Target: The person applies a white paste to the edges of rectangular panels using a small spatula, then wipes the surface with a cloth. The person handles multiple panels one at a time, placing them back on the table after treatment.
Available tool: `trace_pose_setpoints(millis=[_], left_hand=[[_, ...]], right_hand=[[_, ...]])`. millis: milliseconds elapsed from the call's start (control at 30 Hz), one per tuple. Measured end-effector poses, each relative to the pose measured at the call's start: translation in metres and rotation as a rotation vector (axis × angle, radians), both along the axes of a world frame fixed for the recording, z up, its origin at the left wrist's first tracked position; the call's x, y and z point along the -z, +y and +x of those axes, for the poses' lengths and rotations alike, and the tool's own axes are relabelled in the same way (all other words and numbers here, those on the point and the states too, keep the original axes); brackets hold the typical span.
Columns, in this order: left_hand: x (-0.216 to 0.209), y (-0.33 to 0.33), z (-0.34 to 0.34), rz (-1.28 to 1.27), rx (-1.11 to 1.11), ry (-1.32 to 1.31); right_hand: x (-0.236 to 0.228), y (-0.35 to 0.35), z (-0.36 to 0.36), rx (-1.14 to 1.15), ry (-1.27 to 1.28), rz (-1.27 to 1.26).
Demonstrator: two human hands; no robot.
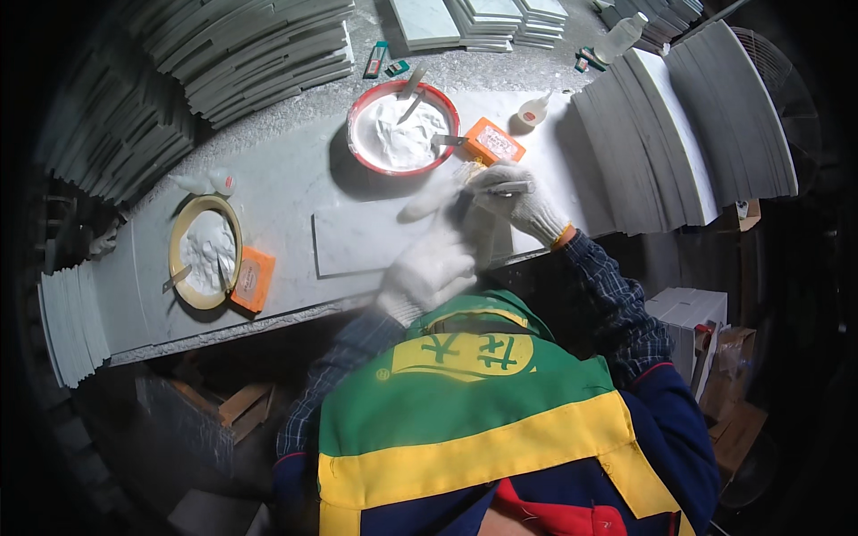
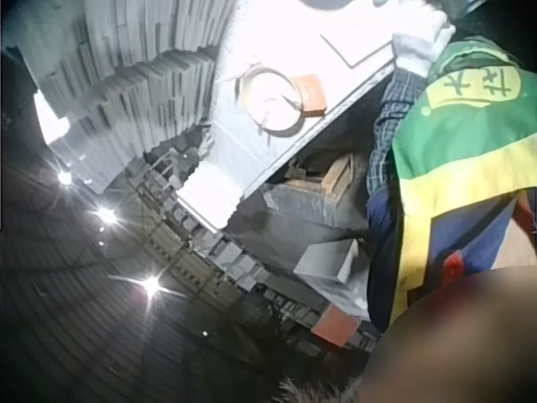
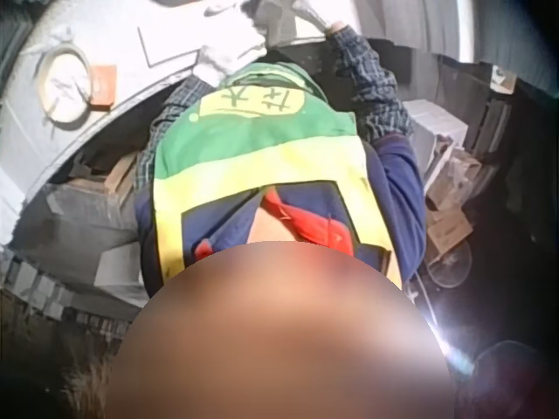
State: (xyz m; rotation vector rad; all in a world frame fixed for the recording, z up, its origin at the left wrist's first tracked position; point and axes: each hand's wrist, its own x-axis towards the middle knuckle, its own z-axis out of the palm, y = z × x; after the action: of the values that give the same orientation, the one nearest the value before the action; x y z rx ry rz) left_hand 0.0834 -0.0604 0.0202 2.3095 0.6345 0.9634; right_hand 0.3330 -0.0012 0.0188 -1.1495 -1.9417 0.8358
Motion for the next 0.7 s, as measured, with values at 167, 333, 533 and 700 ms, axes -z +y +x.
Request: trace_pose_setpoints(millis=[167,333,533,700], left_hand=[[0.003,0.000,0.004,0.085,-0.037,0.055],[0.005,-0.001,0.000,-0.025,-0.027,0.020],[0.002,-0.002,0.001,-0.046,-0.030,0.061],[0.004,0.001,0.002,0.073,-0.035,0.044]], right_hand=[[-0.012,-0.005,0.003,-0.317,-0.199,0.186],[-0.005,0.002,-0.005,0.021,0.102,-0.326],[-0.013,0.001,-0.014,0.011,0.057,-0.105],[-0.027,-0.009,-0.013,-0.168,-0.037,-0.041]])
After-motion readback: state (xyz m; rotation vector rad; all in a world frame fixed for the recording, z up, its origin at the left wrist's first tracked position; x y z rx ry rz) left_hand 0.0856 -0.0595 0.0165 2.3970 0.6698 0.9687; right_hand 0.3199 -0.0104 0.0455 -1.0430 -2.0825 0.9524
